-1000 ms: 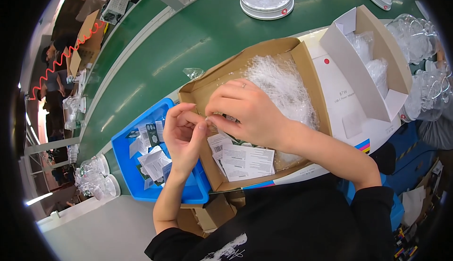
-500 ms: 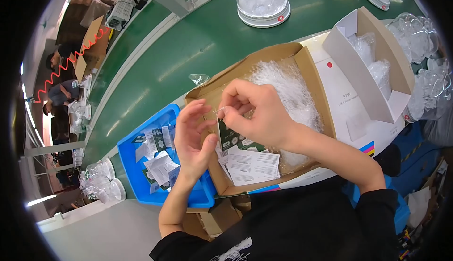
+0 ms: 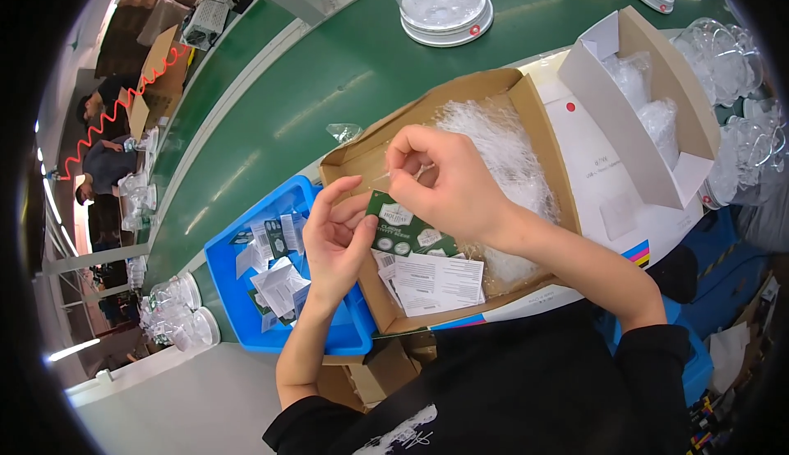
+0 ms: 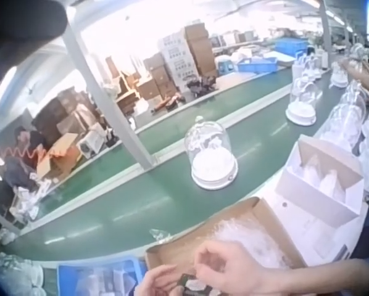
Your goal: Assembling or packaging light bulb components on a production line.
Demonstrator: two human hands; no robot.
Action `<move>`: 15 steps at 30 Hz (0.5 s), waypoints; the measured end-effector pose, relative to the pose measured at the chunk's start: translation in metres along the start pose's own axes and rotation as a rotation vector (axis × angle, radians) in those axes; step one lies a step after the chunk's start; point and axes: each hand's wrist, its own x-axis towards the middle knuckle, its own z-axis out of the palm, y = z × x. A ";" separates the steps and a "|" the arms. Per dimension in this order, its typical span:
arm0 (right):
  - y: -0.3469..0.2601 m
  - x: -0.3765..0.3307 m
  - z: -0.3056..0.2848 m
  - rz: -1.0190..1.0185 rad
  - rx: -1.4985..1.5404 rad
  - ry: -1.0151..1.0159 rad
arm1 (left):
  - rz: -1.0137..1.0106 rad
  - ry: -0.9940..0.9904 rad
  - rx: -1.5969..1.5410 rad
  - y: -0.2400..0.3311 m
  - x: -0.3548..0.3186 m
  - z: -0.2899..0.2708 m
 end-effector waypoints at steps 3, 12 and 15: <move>-0.004 0.004 -0.005 -0.070 -0.175 0.018 | 0.001 0.019 -0.028 -0.002 0.000 -0.003; -0.005 0.006 -0.006 -0.091 -0.176 0.001 | 0.090 0.025 0.008 -0.007 0.001 -0.002; -0.002 0.007 -0.008 -0.078 -0.140 0.023 | 0.144 0.023 0.046 -0.007 0.006 0.001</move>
